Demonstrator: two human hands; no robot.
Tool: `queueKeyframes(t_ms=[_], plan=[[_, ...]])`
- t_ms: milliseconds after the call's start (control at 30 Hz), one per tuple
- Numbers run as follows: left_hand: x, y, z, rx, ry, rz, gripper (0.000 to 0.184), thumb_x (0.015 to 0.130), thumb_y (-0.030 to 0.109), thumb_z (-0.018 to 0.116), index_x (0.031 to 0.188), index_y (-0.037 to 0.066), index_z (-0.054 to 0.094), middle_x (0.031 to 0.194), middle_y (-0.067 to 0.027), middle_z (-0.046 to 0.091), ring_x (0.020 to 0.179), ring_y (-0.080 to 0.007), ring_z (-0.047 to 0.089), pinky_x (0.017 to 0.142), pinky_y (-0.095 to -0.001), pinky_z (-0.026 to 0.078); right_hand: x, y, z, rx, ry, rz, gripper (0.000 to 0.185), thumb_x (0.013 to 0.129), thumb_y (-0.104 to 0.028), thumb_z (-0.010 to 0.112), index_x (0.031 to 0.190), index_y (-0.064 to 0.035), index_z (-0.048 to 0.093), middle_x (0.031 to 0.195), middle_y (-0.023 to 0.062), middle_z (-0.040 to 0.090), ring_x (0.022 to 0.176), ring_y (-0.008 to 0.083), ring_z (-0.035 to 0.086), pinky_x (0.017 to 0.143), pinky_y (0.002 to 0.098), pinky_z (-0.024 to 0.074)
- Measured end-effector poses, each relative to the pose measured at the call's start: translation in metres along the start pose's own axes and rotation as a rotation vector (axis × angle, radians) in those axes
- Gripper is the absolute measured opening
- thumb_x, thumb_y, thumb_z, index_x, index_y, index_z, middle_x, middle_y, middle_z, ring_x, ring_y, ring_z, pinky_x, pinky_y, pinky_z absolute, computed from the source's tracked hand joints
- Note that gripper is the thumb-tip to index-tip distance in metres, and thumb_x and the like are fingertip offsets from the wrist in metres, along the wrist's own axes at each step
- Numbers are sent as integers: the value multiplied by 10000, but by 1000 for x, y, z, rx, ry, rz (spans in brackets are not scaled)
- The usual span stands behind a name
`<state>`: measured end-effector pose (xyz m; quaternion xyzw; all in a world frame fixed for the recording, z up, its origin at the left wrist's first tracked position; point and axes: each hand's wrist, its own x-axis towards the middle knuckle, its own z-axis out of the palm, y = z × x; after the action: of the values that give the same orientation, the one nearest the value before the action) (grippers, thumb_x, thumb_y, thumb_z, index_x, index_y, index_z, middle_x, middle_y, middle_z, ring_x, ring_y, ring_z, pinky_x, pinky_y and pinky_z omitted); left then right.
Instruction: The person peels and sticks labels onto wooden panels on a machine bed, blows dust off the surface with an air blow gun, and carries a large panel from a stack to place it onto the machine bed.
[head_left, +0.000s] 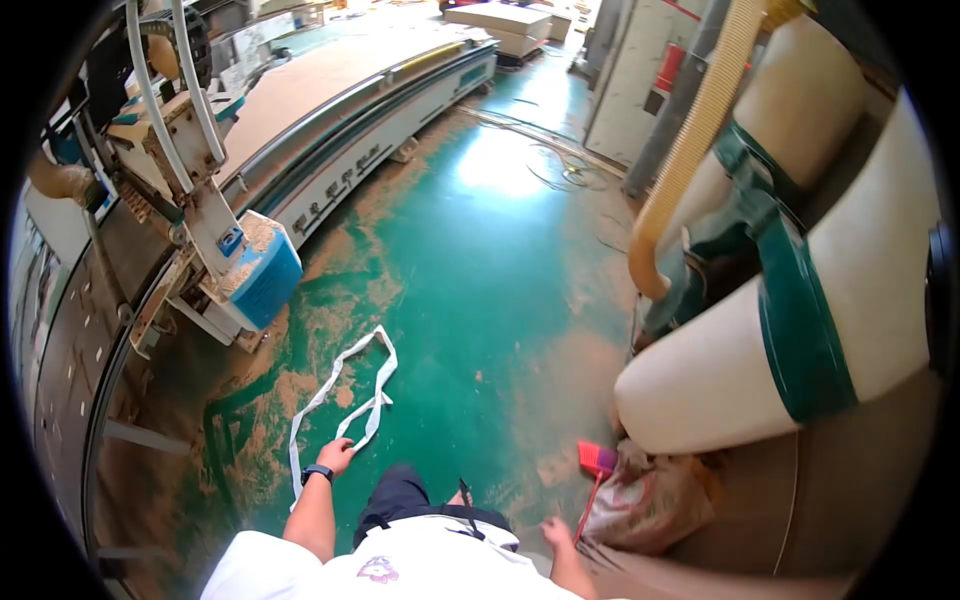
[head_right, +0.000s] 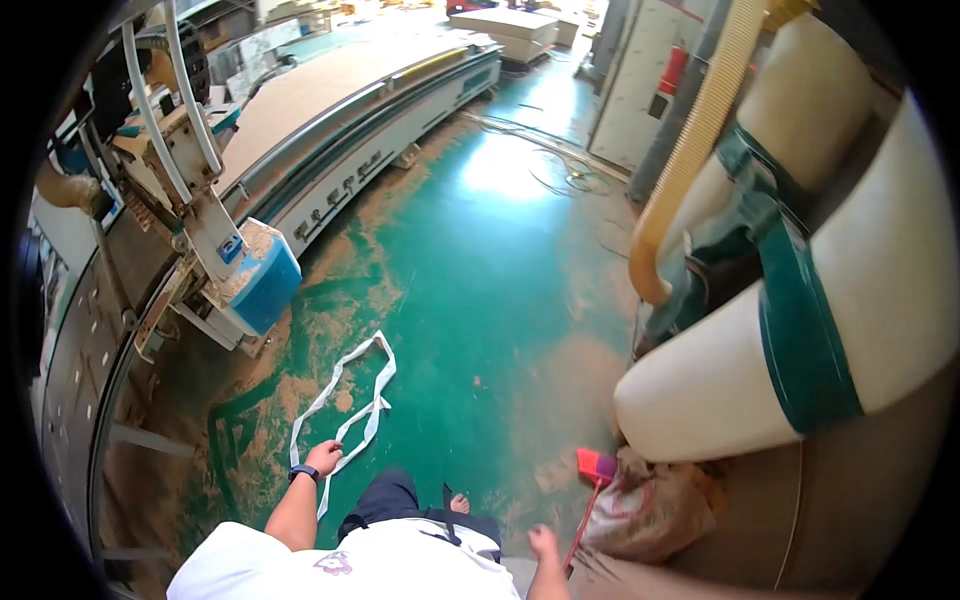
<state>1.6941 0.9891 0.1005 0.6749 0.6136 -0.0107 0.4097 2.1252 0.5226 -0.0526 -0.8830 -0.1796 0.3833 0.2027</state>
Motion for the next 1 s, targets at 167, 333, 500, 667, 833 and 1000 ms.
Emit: queueKeyframes(t_ms=[167, 333, 500, 667, 833, 1000], plan=[[95, 1, 5, -214, 188, 7, 340, 871, 247, 597, 1149, 67, 670, 1076, -168, 694, 1003, -298, 665, 891, -383, 516, 211, -277, -113, -350, 17, -419, 416, 827, -344, 612, 1137, -76, 683, 1096, 198, 682, 1027, 336, 658, 908, 407, 517], [182, -98, 16, 91, -282, -354, 364, 853, 288, 606, 1096, 24, 669, 1004, -182, 695, 958, -333, 667, 861, -410, 518, 307, -446, -161, 47, 125, -437, 363, 850, -283, 647, 1131, -54, 668, 1077, 174, 691, 986, 279, 670, 877, 375, 522], [319, -43, -47, 173, -337, -564, 384, 906, 244, 558, 1244, 78, 634, 1264, -155, 634, 1139, -309, 621, 943, -427, 498, 351, -473, -170, -47, 12, -323, 384, 861, -268, 660, 1190, -71, 654, 1100, 149, 697, 1014, 255, 664, 896, 362, 517], [524, 206, -134, 86, 127, -39, 336, 880, 285, 593, 1139, 87, 677, 1138, -184, 676, 1103, -347, 631, 961, -416, 484, 358, -393, -133, 1, -45, 95, 400, 841, -305, 653, 1153, -56, 680, 1148, 172, 687, 1076, 276, 653, 935, 379, 504], [715, 438, -146, 7, 68, 299, 320, 884, 223, 598, 1147, 52, 659, 1093, -185, 683, 1025, -321, 656, 905, -386, 511, 392, -317, -102, -95, -334, 410, 477, 822, -356, 628, 1202, -70, 666, 1229, 181, 649, 1163, 304, 615, 990, 400, 473], [782, 608, -148, -59, -76, 339, 353, 883, 189, 606, 1201, 39, 641, 1103, -166, 690, 1018, -272, 663, 897, -366, 515, 566, -403, -177, -216, -403, 391, 442, 862, -353, 593, 1162, -41, 679, 1265, 199, 623, 1169, 328, 605, 967, 433, 481]])
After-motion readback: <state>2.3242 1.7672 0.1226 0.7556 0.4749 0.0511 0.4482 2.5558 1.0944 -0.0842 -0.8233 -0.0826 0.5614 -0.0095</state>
